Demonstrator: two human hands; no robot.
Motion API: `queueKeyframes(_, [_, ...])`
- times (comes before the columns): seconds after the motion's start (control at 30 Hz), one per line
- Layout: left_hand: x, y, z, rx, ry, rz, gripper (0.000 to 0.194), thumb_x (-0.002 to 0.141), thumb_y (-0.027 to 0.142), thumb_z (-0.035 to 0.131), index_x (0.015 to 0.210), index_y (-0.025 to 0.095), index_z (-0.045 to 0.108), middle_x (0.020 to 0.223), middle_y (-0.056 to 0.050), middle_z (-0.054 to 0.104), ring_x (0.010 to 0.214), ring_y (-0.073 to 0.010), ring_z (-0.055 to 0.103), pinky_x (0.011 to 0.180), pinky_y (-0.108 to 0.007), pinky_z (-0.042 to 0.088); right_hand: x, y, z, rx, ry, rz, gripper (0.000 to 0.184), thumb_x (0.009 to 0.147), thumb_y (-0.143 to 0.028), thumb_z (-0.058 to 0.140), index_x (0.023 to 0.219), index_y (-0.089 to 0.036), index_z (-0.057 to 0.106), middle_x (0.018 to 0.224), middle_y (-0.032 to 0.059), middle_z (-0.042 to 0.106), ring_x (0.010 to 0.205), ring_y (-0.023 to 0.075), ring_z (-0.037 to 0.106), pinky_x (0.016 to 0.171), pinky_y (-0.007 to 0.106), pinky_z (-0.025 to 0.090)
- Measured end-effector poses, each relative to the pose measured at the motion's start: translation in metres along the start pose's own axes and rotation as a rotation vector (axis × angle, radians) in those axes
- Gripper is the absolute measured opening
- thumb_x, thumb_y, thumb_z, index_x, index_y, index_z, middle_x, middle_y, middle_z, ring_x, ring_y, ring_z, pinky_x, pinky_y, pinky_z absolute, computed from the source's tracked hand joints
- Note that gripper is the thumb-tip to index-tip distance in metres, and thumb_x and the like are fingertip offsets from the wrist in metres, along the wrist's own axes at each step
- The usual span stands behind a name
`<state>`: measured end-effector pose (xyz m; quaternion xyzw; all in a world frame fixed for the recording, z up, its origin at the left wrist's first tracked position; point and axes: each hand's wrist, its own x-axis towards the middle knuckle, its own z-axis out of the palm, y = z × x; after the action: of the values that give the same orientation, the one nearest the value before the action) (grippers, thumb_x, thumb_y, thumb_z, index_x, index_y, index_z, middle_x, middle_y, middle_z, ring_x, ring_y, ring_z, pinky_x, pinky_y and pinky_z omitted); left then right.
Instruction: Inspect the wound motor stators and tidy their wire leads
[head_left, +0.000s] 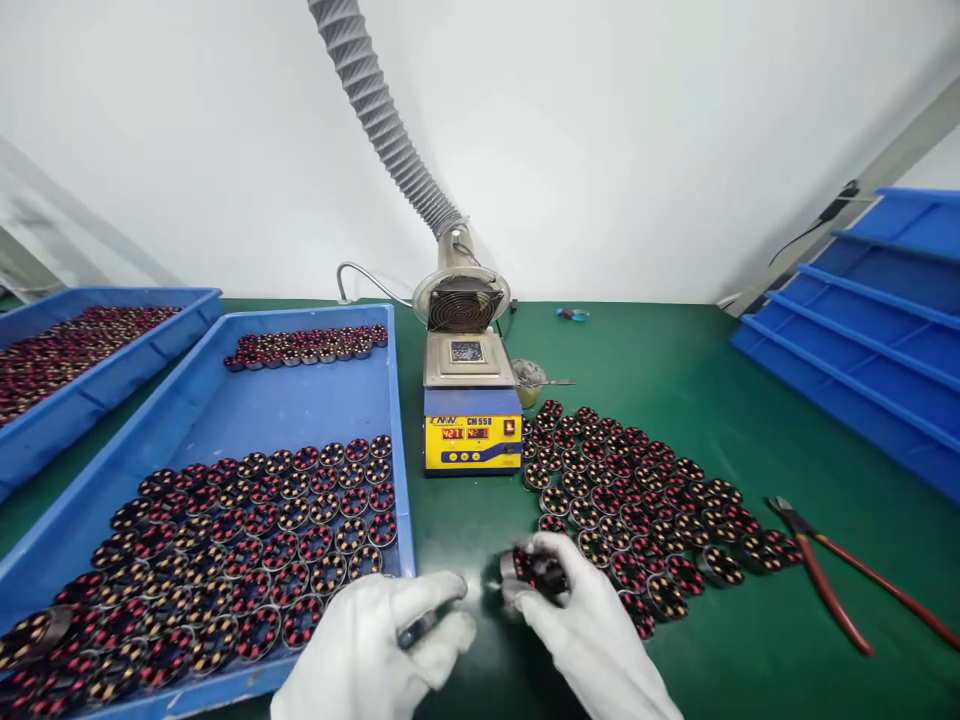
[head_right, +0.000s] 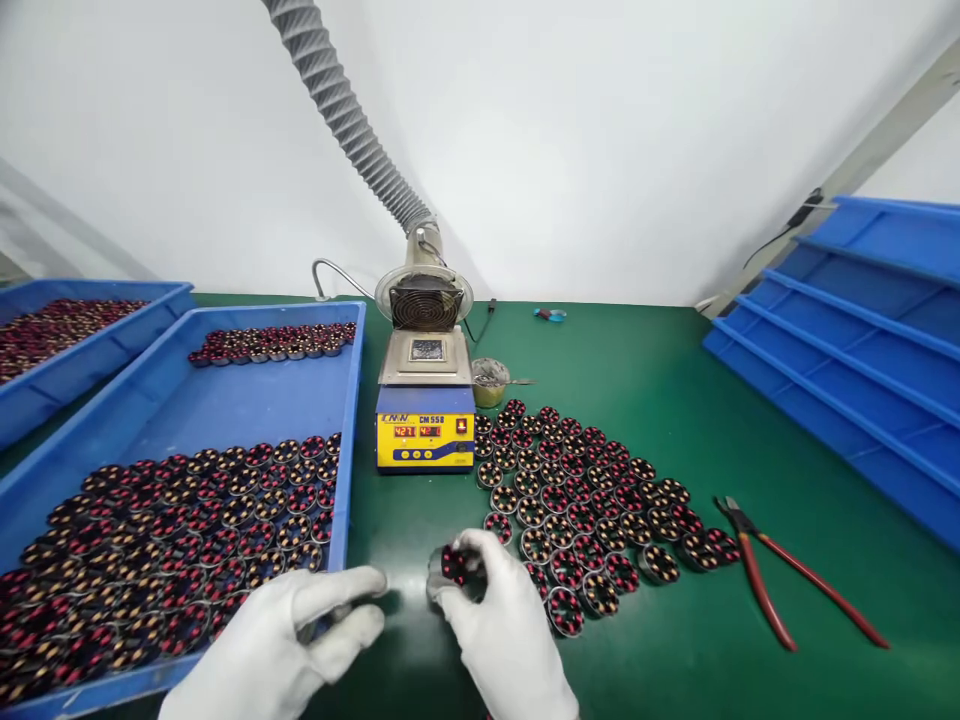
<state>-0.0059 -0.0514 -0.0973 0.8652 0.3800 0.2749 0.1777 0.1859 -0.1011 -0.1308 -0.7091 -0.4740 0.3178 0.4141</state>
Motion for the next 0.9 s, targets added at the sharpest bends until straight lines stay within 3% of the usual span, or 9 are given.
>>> queueKeyframes(0.1, [0.000, 0.006, 0.012, 0.051, 0.121, 0.098, 0.043, 0.074, 0.031, 0.065, 0.114, 0.023, 0.052, 0.086, 0.000, 0.072, 0.071, -0.0151, 0.068, 0.065, -0.022, 0.056, -0.001, -0.016, 0.002, 0.673, -0.120, 0.165, 0.041, 0.069, -0.040, 0.069, 0.107, -0.026, 0.060, 0.096, 0.0060, 0.068, 0.084, 0.0210, 0.064, 0.075, 0.034, 0.052])
queueKeyframes(0.2, [0.003, 0.012, 0.024, 0.169, 0.224, 0.213, 0.047, 0.076, 0.029, 0.062, 0.119, 0.018, 0.047, 0.104, -0.011, 0.067, 0.091, -0.0232, 0.066, 0.075, -0.034, 0.057, -0.004, -0.028, 0.009, 0.991, -0.249, 0.203, 0.039, 0.068, -0.049, 0.070, 0.101, -0.029, 0.065, 0.101, 0.0059, 0.067, 0.091, 0.0211, 0.063, 0.079, 0.033, 0.051])
queueKeyframes(0.27, [0.006, 0.014, 0.029, 0.183, 0.263, 0.264, 0.038, 0.080, 0.027, 0.058, 0.116, 0.018, 0.048, 0.101, -0.012, 0.068, 0.089, -0.0239, 0.066, 0.072, -0.036, 0.057, -0.005, -0.029, 0.011, 0.961, -0.281, 0.141, 0.034, 0.070, -0.052, 0.067, 0.094, -0.028, 0.067, 0.092, 0.0063, 0.068, 0.086, 0.0218, 0.064, 0.077, 0.034, 0.052])
queueKeyframes(0.4, [0.008, 0.018, 0.028, -0.010, 0.223, 0.242, 0.027, 0.084, 0.025, 0.054, 0.110, 0.022, 0.048, 0.092, -0.005, 0.068, 0.082, -0.0185, 0.067, 0.070, -0.028, 0.055, -0.001, -0.025, -0.003, 0.698, -0.123, -0.105, 0.027, 0.066, -0.046, 0.073, 0.082, -0.024, 0.069, 0.086, 0.0065, 0.066, 0.083, 0.0216, 0.062, 0.077, 0.031, 0.051])
queueKeyframes(0.57, [0.009, 0.021, 0.022, -0.216, 0.136, 0.227, 0.020, 0.088, 0.032, 0.054, 0.106, 0.024, 0.050, 0.087, -0.002, 0.067, 0.079, -0.0151, 0.065, 0.070, -0.023, 0.054, 0.007, -0.034, -0.023, 0.464, -0.243, -0.410, 0.004, 0.067, -0.025, 0.072, 0.071, -0.025, 0.071, 0.068, 0.0020, 0.061, 0.064, 0.0164, 0.059, 0.059, 0.025, 0.048])
queueKeyframes(0.63, [0.010, 0.020, 0.020, -0.164, 0.133, 0.328, 0.023, 0.088, 0.033, 0.055, 0.107, 0.020, 0.050, 0.090, -0.005, 0.068, 0.083, -0.0170, 0.065, 0.073, -0.027, 0.053, 0.007, -0.038, -0.020, 0.514, -0.227, -0.372, 0.012, 0.068, -0.025, 0.071, 0.058, -0.023, 0.066, 0.059, -0.0001, 0.056, 0.057, 0.0138, 0.054, 0.055, 0.023, 0.046])
queueKeyframes(0.7, [0.010, 0.019, 0.018, -0.056, 0.175, 0.408, 0.022, 0.090, 0.031, 0.054, 0.107, 0.017, 0.051, 0.092, -0.008, 0.069, 0.086, -0.0196, 0.065, 0.074, -0.031, 0.052, 0.005, -0.038, -0.014, 0.702, -0.246, -0.212, 0.025, 0.068, -0.032, 0.072, 0.051, -0.021, 0.059, 0.057, -0.0008, 0.052, 0.055, 0.0125, 0.050, 0.054, 0.023, 0.044])
queueKeyframes(0.8, [0.010, 0.019, 0.014, -0.064, 0.164, 0.400, 0.023, 0.088, 0.028, 0.058, 0.107, 0.018, 0.052, 0.092, -0.008, 0.069, 0.086, -0.0194, 0.065, 0.074, -0.030, 0.052, 0.000, -0.034, -0.010, 1.037, -0.250, 0.046, 0.028, 0.064, -0.047, 0.073, 0.061, -0.022, 0.062, 0.068, 0.0006, 0.056, 0.067, 0.0149, 0.054, 0.065, 0.026, 0.047])
queueKeyframes(0.9, [0.009, 0.018, 0.011, -0.250, 0.101, 0.323, 0.026, 0.084, 0.029, 0.063, 0.106, 0.021, 0.051, 0.088, -0.004, 0.068, 0.082, -0.0172, 0.065, 0.073, -0.026, 0.053, 0.002, -0.031, -0.014, 0.964, -0.292, 0.023, 0.024, 0.068, -0.047, 0.071, 0.072, -0.023, 0.067, 0.073, 0.0021, 0.061, 0.071, 0.0158, 0.057, 0.069, 0.027, 0.048])
